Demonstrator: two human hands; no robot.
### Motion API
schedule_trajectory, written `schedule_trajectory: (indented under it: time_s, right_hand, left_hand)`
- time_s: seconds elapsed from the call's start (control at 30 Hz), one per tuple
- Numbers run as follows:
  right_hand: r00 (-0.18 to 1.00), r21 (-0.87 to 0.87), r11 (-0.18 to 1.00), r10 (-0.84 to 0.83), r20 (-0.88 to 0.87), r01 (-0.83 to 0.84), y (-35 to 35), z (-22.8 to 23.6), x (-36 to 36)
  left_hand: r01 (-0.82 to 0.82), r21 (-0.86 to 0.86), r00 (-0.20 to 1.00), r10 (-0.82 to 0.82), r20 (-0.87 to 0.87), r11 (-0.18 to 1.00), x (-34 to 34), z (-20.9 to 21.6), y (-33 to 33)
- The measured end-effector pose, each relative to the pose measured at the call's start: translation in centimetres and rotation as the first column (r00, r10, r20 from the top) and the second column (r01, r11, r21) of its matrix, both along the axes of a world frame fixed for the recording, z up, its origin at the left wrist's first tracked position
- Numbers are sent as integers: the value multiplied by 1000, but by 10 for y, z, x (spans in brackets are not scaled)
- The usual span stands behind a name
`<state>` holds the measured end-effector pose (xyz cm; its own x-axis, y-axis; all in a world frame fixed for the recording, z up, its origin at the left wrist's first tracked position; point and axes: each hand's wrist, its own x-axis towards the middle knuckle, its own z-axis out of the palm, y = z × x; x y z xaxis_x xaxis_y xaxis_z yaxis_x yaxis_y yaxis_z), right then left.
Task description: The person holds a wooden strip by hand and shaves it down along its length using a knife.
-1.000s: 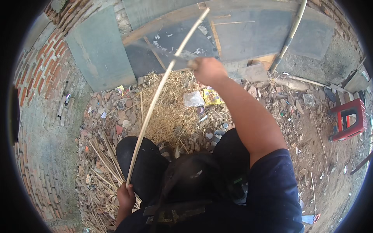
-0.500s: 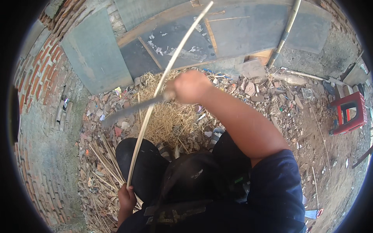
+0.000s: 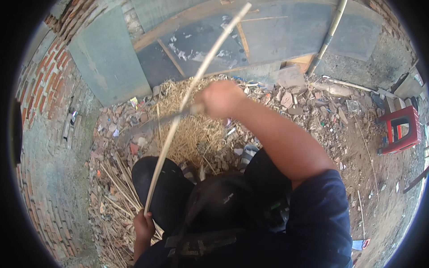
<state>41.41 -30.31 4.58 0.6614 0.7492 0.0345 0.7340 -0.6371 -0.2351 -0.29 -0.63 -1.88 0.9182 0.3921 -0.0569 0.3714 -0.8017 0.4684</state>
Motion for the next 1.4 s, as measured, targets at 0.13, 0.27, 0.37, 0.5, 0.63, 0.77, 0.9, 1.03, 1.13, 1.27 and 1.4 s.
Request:
schedule_trajectory:
  time_s: [0.13,0.27,0.37,0.5,0.63,0.77,0.9,1.03,1.13,1.27,1.4]
  right_hand:
    - [971,171,961,-231,52,220,-22,-24,27]
    - [989,183,974,-143,47,132,-10,-8,6]
    - [997,96,995,-32,66,25,7,9,-25]
    - [986,101,983,-159,43,154,-11,-9,4]
    - [868,92,863,-491,-72,496,-55,1,41]
    - [965,250,936,-262,29,247,-41,-13,29]
    - [998,89,994,-58,27,55,-15,-2,-6]
    - [998,78,996,29,48,-33,-16,1,-2]
    - [972,203,952,-209,-108,227,-36,-4,27]
    - [951,280,912,-307,-19,300,-40,-5,28]
    - [979,220,955,-205,-1,200,-24,5,6]
  left_hand:
    - [-2,17,1000,2,-3,1000,7,4,-4]
    - [-22,-22,1000,22,0,1000,-6,-5,-1]
    - [-10,25,1000,11,-9,1000,-7,-5,-2]
    - [10,132,999,-15,40,991,-4,-9,-1]
    - [17,149,999,-11,-41,989,1,4,1]
    - [23,132,997,-13,-73,991,0,5,3]
    - [19,76,997,-13,-73,997,4,9,-4]
    - [27,93,1000,-26,-12,995,-1,0,1]
    - [10,61,1000,-11,13,998,2,-3,-1]
    - [3,36,1000,-4,15,999,1,3,-6]
    - [-18,-37,1000,19,25,999,1,0,-5]
